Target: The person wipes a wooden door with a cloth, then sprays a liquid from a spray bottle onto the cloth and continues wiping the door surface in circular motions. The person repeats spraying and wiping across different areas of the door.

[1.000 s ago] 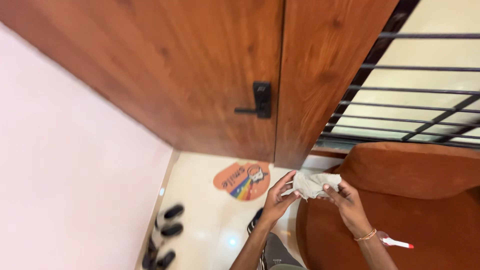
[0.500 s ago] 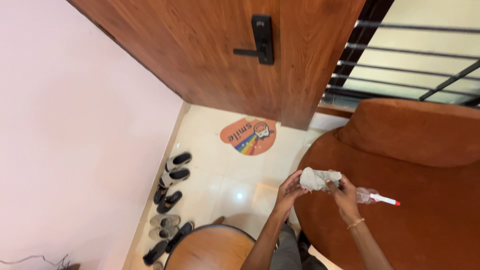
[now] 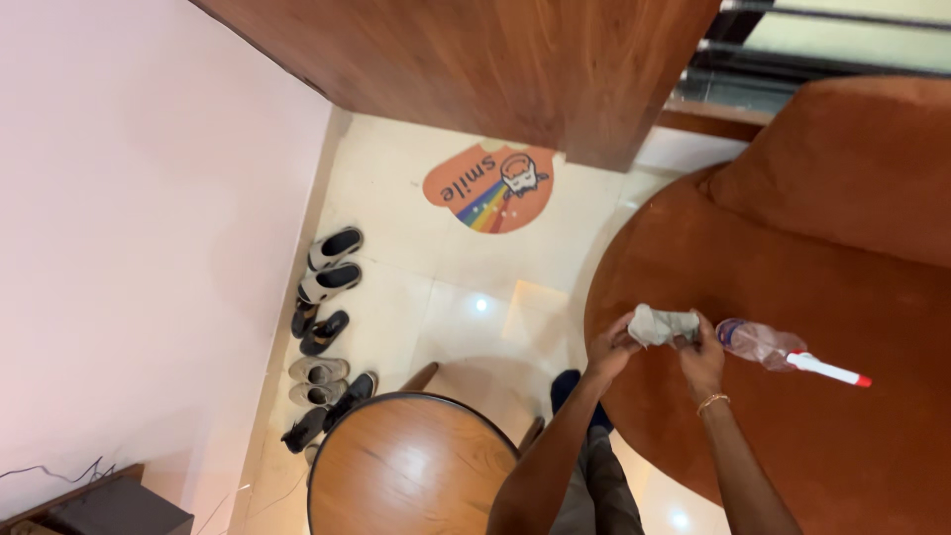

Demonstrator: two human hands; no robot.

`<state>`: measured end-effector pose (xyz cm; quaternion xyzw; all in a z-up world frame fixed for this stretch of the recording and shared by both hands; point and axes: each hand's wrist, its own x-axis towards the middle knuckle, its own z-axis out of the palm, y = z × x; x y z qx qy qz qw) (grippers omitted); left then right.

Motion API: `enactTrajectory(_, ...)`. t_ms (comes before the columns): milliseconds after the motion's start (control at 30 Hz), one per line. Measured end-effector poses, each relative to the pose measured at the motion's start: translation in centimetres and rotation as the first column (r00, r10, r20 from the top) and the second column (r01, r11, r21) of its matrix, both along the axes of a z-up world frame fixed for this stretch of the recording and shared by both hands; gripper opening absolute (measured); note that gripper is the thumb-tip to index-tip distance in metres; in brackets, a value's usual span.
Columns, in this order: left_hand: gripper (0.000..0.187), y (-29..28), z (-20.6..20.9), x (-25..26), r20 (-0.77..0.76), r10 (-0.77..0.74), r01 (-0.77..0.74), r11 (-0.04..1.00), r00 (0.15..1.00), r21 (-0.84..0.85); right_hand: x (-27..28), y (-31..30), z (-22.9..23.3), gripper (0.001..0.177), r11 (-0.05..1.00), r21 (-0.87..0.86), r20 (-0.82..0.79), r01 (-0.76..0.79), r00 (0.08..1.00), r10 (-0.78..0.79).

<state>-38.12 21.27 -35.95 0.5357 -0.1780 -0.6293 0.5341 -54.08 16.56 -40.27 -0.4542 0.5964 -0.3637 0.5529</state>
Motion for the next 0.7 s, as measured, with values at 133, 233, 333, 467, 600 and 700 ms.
enactTrajectory(133,0.063,-0.2,-3.2,-1.1,0.215,-0.125,0.095,0.985,0.969,0.144,-1.6,1.2,-2.5,0.065,0.992,-0.094,-0.103,-0.078,0.992,0.069)
enactTrajectory(233,0.068,0.4,-4.4,-2.4,0.276,-0.138,0.12,0.989,0.951,0.081,-2.6,3.1,-2.5,0.058,0.995,0.084,-0.108,0.055,0.993,-0.046)
enactTrajectory(333,0.074,0.2,-4.6,-4.0,0.293,-0.188,0.195,0.981,0.938,0.005,-4.6,4.7,-1.4,0.058,0.886,0.344,0.037,0.31,0.939,-0.343)
enactTrajectory(467,0.083,-1.4,-3.7,-6.6,0.343,-0.212,0.271,0.953,0.915,-0.133,-6.9,5.2,0.9,0.089,0.932,-0.116,-0.388,0.344,0.848,-0.361)
enactTrajectory(600,0.096,-4.4,-3.1,-9.8,0.578,-0.25,0.458,0.854,0.777,-0.246,-8.5,3.3,2.3,0.091,0.917,-0.347,-0.244,0.196,0.926,-0.29)
enactTrajectory(700,0.098,-5.7,-2.8,-12.4,0.594,-0.356,0.58,0.78,0.722,-0.237,-9.1,1.3,2.0,0.086,0.938,-0.274,-0.252,0.212,0.926,-0.283)
